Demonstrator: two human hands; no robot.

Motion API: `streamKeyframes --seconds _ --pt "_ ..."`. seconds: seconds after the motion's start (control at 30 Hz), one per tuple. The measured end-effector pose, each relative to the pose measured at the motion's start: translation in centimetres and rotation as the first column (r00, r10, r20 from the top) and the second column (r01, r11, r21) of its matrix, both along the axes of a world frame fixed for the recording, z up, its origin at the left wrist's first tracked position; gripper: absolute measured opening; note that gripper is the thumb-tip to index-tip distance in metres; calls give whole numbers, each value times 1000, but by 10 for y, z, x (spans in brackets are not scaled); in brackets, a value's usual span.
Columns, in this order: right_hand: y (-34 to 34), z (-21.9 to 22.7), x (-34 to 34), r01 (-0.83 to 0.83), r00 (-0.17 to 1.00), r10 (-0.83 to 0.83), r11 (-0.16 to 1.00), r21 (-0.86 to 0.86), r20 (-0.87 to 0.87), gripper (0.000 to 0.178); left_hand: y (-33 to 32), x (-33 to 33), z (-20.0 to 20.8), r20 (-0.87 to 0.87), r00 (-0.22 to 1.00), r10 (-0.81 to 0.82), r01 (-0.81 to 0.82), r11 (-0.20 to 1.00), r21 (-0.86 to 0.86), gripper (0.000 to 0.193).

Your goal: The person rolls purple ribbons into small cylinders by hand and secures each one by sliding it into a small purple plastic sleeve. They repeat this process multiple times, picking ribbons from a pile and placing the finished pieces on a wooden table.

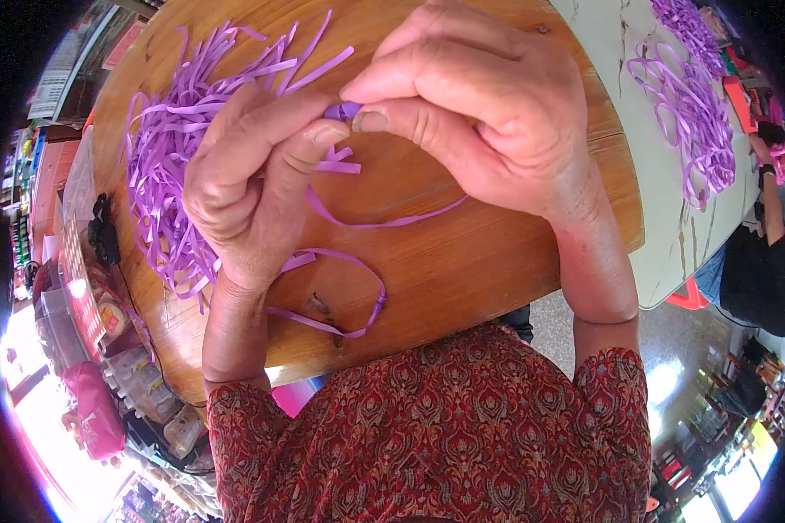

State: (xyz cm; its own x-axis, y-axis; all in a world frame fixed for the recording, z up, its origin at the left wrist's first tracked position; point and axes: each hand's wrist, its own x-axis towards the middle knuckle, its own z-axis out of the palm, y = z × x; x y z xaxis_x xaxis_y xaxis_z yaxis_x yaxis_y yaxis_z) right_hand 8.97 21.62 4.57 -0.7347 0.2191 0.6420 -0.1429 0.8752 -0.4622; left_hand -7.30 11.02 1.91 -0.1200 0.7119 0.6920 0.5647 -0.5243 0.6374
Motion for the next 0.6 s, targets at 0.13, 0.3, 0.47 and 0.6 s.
streamKeyframes --seconds 0.13,0.3,0.47,0.6 --pt "0 2 -1 -9 1000 9 998 62 3 18 -2 -4 4 -306 947 99 -89 995 45 20" --pt "-5 -1 2 5 996 11 983 -184 86 15 -4 -1 -2 -319 941 114 -90 992 89 22" --pt "-7 -8 2 -50 996 80 898 -436 50 9 -6 1 -6 -322 934 153 -113 984 139 22" --pt "-7 -4 4 -21 990 78 905 -425 118 7 -5 -1 -7 -402 899 172 -107 978 180 24"
